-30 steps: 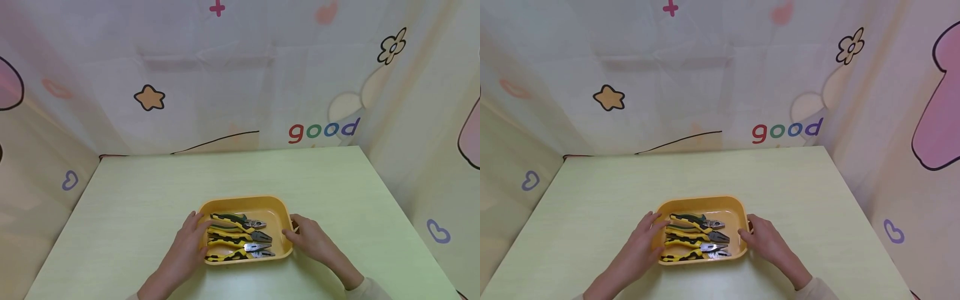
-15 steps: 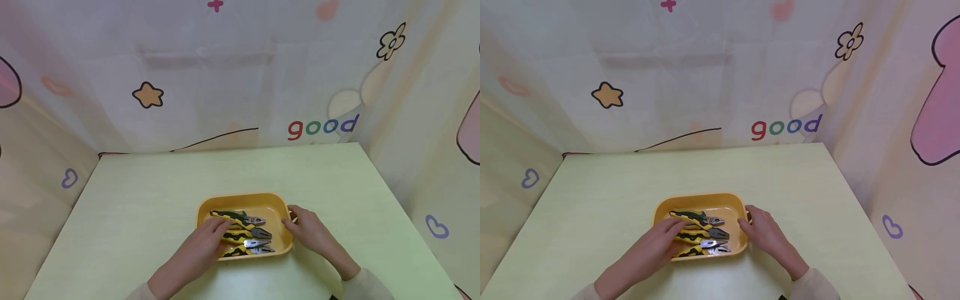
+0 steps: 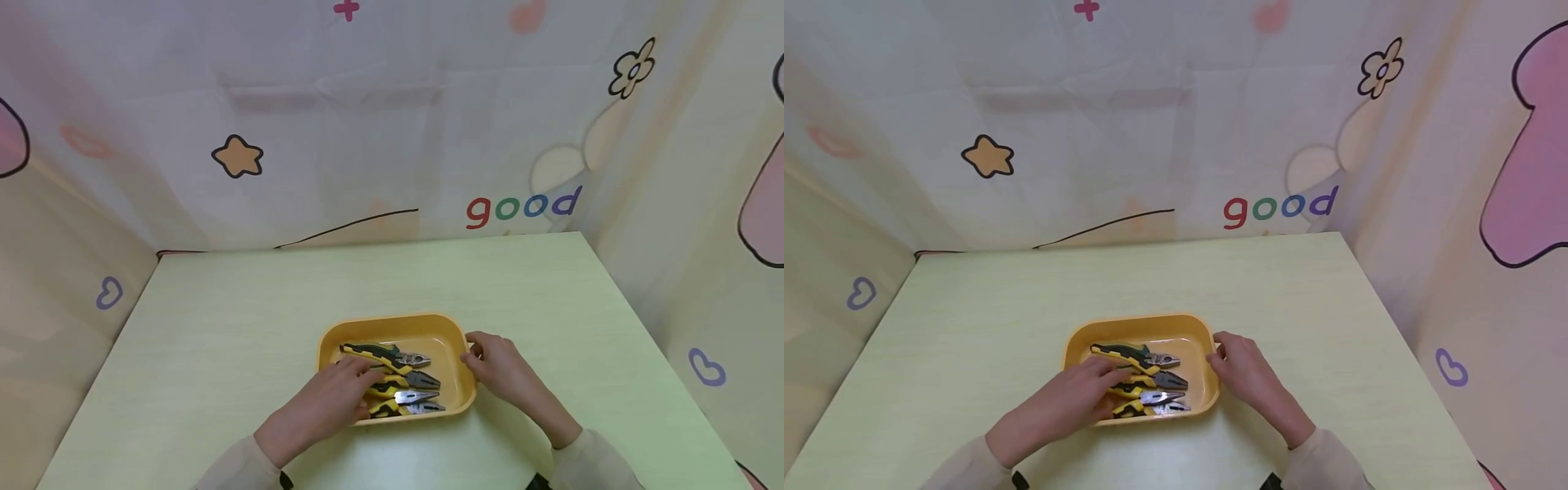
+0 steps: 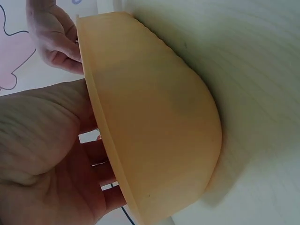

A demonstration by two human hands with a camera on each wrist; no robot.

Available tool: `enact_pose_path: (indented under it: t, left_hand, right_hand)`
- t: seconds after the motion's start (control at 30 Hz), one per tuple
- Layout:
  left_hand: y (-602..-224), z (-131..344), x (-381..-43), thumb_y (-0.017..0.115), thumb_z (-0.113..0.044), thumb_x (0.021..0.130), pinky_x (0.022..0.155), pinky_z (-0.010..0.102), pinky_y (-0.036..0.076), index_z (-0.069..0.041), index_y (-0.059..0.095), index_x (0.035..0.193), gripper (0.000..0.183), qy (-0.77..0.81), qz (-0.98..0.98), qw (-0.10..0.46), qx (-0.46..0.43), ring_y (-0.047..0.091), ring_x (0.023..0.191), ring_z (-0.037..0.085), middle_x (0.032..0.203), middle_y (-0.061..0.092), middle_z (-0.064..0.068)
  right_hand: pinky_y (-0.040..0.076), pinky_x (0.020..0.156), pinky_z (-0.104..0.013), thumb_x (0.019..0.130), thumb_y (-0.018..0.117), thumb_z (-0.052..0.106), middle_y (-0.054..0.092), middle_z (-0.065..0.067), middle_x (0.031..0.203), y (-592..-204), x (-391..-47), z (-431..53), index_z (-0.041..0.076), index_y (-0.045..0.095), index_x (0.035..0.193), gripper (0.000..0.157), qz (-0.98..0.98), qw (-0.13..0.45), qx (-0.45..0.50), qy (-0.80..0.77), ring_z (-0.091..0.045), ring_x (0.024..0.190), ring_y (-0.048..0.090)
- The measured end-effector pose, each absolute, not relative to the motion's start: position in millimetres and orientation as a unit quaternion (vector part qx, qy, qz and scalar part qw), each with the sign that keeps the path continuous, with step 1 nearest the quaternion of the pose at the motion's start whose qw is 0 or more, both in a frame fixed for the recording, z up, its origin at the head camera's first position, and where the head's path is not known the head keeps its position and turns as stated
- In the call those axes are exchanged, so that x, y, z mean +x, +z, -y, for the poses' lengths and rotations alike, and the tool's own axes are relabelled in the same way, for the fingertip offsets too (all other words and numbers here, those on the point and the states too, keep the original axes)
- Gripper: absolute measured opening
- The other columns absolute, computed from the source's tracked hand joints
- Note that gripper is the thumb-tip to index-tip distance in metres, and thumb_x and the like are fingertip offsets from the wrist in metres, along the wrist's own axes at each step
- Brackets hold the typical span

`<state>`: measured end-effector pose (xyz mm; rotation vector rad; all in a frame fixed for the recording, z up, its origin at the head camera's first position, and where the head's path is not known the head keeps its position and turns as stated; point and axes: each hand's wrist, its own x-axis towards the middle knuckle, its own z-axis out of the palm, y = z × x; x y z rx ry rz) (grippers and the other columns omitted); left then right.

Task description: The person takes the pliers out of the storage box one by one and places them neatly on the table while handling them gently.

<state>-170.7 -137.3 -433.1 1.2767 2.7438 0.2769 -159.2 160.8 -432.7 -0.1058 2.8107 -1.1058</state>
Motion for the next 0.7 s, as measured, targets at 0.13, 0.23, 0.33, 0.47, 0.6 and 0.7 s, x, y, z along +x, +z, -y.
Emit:
enact_pose_path:
  t: [0.13,0.23,0.33,0.47,0.6,0.7]
  left_hand:
    - [-432.7,135.6,-172.0,0.085,-0.022,0.088,0.095,0.044,0.053,-0.012,0.070,0.127,0.044,0.071,-0.902,0.064,0.420,0.059,0.119,0.028,0.122,0.065,0.008]
    - [-431.3,134.2,-173.1,0.083,-0.020,0.089,0.093,0.043,0.053,-0.012,0.073,0.123,0.036,0.067,-0.904,0.071,0.416,0.059,0.116,0.028,0.119,0.065,0.008]
    - [-430.1,132.7,-174.1,0.082,-0.018,0.090,0.088,0.041,0.054,-0.012,0.075,0.116,0.028,0.068,-0.905,0.082,0.412,0.059,0.112,0.026,0.116,0.064,0.008]
    - [-429.4,130.8,-174.9,0.082,-0.018,0.090,0.086,0.040,0.055,-0.011,0.075,0.114,0.026,0.069,-0.907,0.101,0.404,0.058,0.112,0.025,0.116,0.063,0.008]
    - [-430.4,128.2,-176.1,0.084,-0.024,0.088,0.091,0.042,0.055,-0.011,0.075,0.116,0.032,0.068,-0.911,0.123,0.388,0.058,0.117,0.027,0.119,0.063,0.008]
    - [-432.4,124.9,-176.5,0.085,-0.030,0.088,0.091,0.042,0.055,-0.009,0.073,0.116,0.037,0.056,-0.912,0.125,0.387,0.059,0.115,0.028,0.115,0.064,0.008]
  right_hand:
    - [0.049,0.053,-0.027,0.096,0.067,0.000,0.064,-0.006,0.079,-430.6,-159.3,-159.5,-0.012,0.063,0.125,0.032,-0.923,0.074,-0.027,-0.376,-0.013,0.060,0.057]
    - [0.047,0.051,-0.027,0.096,0.067,-0.001,0.062,-0.006,0.076,-429.1,-160.1,-159.6,-0.013,0.062,0.125,0.033,-0.920,0.078,-0.029,-0.382,-0.013,0.058,0.055]
    - [0.046,0.050,-0.026,0.095,0.067,-0.001,0.061,-0.006,0.074,-428.8,-161.0,-160.4,-0.014,0.061,0.125,0.032,-0.918,0.080,-0.034,-0.388,-0.013,0.056,0.054]
    - [0.045,0.050,-0.025,0.095,0.067,-0.001,0.061,-0.006,0.074,-430.5,-162.3,-160.7,-0.014,0.061,0.125,0.033,-0.915,0.084,-0.031,-0.392,-0.012,0.056,0.054]
    - [0.045,0.050,-0.025,0.096,0.067,-0.001,0.060,-0.005,0.073,-431.6,-162.5,-160.3,-0.014,0.060,0.125,0.032,-0.916,0.088,-0.028,-0.390,-0.012,0.056,0.053]
    - [0.045,0.050,-0.026,0.096,0.066,0.000,0.060,-0.006,0.074,-431.3,-161.7,-161.0,-0.014,0.060,0.125,0.033,-0.918,0.093,-0.024,-0.384,-0.013,0.055,0.053]
